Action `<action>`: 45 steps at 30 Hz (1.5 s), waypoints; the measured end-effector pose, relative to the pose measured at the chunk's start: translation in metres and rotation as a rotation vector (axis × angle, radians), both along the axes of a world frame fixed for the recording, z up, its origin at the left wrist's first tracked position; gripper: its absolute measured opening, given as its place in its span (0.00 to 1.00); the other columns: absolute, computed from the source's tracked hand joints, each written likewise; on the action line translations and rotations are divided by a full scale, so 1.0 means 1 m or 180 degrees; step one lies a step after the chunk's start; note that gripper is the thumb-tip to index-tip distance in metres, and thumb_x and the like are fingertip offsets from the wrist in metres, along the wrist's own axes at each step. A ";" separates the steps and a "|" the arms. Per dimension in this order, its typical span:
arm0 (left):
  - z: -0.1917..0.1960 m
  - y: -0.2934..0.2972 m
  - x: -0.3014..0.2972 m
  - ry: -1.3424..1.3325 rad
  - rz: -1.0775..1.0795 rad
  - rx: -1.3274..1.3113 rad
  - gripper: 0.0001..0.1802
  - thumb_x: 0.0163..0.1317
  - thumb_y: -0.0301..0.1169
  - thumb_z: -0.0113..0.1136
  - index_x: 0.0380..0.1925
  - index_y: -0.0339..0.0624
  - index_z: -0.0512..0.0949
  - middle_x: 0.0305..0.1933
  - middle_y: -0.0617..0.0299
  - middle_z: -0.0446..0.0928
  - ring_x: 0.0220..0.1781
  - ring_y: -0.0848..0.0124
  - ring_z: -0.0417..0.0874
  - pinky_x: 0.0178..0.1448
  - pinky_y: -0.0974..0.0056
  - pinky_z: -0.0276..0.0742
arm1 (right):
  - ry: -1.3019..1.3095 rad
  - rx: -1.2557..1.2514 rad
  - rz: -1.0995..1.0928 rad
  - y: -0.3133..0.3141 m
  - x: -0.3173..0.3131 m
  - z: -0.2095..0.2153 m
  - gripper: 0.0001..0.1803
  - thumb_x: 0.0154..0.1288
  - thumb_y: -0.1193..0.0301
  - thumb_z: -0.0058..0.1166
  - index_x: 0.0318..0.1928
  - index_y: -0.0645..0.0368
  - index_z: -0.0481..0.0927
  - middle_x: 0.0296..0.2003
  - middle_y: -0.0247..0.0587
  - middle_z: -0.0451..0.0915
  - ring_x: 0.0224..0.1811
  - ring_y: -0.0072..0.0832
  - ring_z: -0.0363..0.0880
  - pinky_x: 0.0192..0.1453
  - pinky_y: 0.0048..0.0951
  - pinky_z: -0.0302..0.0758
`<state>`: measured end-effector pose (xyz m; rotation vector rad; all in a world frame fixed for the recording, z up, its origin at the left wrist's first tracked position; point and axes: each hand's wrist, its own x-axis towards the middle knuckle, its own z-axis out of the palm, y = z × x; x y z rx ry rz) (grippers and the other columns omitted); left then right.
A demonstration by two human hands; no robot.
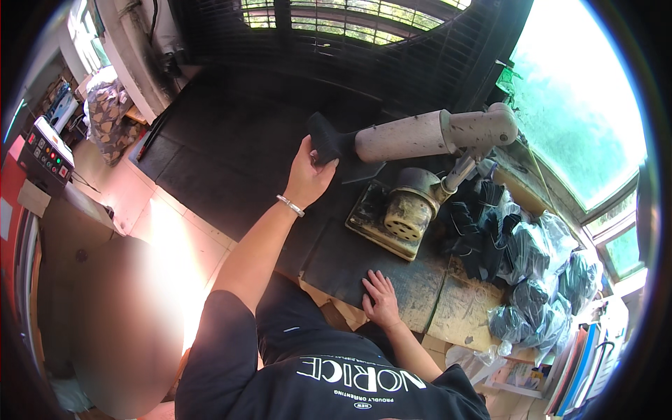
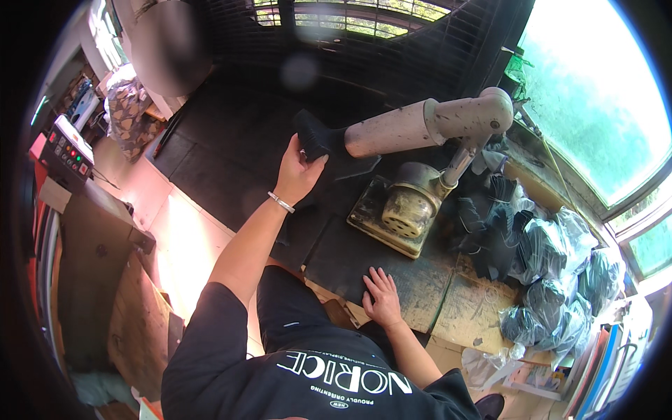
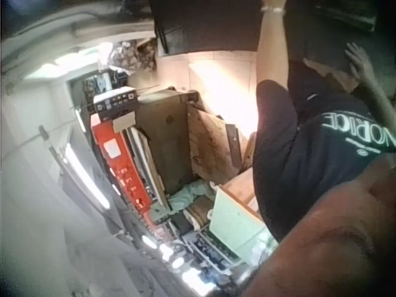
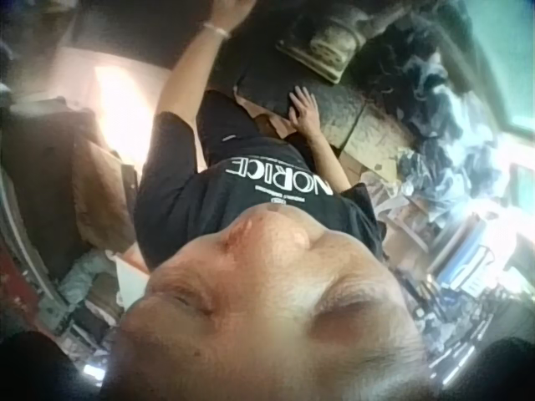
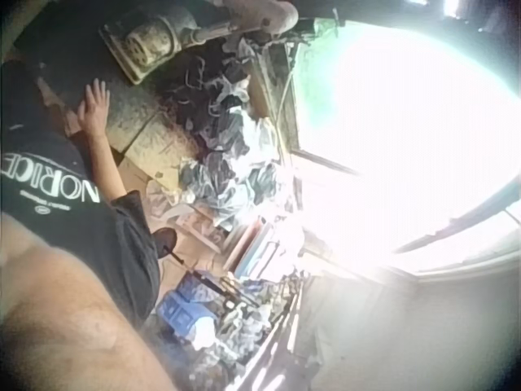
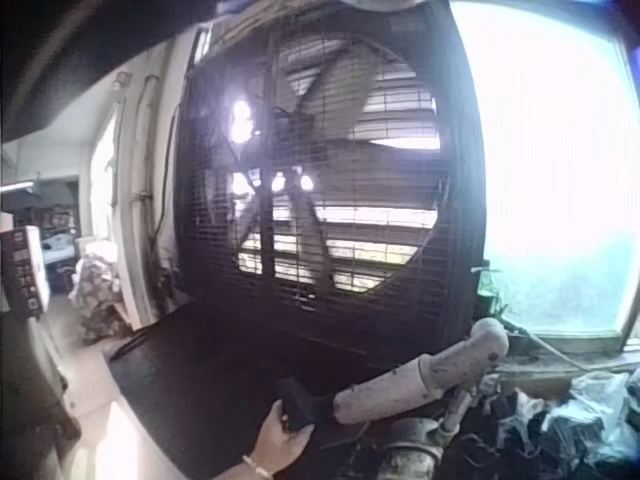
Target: Buffing and inspecting black shoe upper components using a finishing machine.
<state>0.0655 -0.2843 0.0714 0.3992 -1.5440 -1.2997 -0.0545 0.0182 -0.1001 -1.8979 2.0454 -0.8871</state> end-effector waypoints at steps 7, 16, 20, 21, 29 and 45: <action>-0.007 -0.005 -0.022 0.0108 -0.0108 0.0193 0.25 0.57 0.16 0.60 0.54 0.34 0.64 0.52 0.57 0.73 0.54 0.72 0.75 0.60 0.67 0.72 | -0.0043 0.0039 -0.0001 -0.001 0.000 0.000 0.24 0.55 0.72 0.55 0.55 0.58 0.78 0.65 0.48 0.68 0.70 0.48 0.62 0.73 0.50 0.56; -0.014 -0.007 -0.031 0.0335 -0.0198 0.0043 0.25 0.58 0.18 0.61 0.54 0.34 0.64 0.52 0.58 0.74 0.54 0.73 0.75 0.61 0.67 0.71 | -0.0023 0.0063 0.0009 0.000 0.000 0.000 0.24 0.55 0.72 0.55 0.56 0.58 0.77 0.65 0.48 0.68 0.70 0.48 0.61 0.73 0.49 0.55; -0.008 -0.003 -0.026 0.0219 -0.0178 0.0187 0.25 0.58 0.17 0.61 0.54 0.34 0.64 0.52 0.57 0.74 0.54 0.72 0.75 0.60 0.67 0.71 | -0.0012 0.0058 0.0001 0.000 0.000 0.001 0.24 0.55 0.72 0.55 0.56 0.58 0.77 0.65 0.47 0.68 0.70 0.48 0.61 0.73 0.50 0.56; -0.008 -0.003 -0.024 0.0201 -0.0190 0.0184 0.25 0.57 0.17 0.61 0.54 0.33 0.64 0.52 0.57 0.74 0.54 0.72 0.76 0.60 0.67 0.71 | -0.0016 0.0052 0.0004 0.000 0.000 0.001 0.24 0.55 0.72 0.55 0.56 0.58 0.77 0.65 0.48 0.68 0.70 0.48 0.61 0.73 0.50 0.56; -0.004 0.001 -0.002 0.0058 -0.0066 -0.0004 0.24 0.58 0.16 0.58 0.54 0.34 0.63 0.54 0.56 0.72 0.56 0.70 0.75 0.56 0.67 0.77 | 0.0005 0.0006 0.0007 0.000 0.000 0.001 0.24 0.55 0.73 0.55 0.55 0.58 0.77 0.64 0.48 0.69 0.70 0.48 0.62 0.73 0.50 0.57; 0.002 0.015 0.040 0.0094 0.0010 0.0184 0.25 0.57 0.16 0.61 0.55 0.34 0.65 0.51 0.58 0.74 0.54 0.72 0.76 0.60 0.66 0.74 | 0.0034 -0.0009 0.0006 0.000 0.001 -0.002 0.23 0.55 0.72 0.54 0.55 0.59 0.78 0.65 0.48 0.68 0.70 0.48 0.61 0.73 0.49 0.56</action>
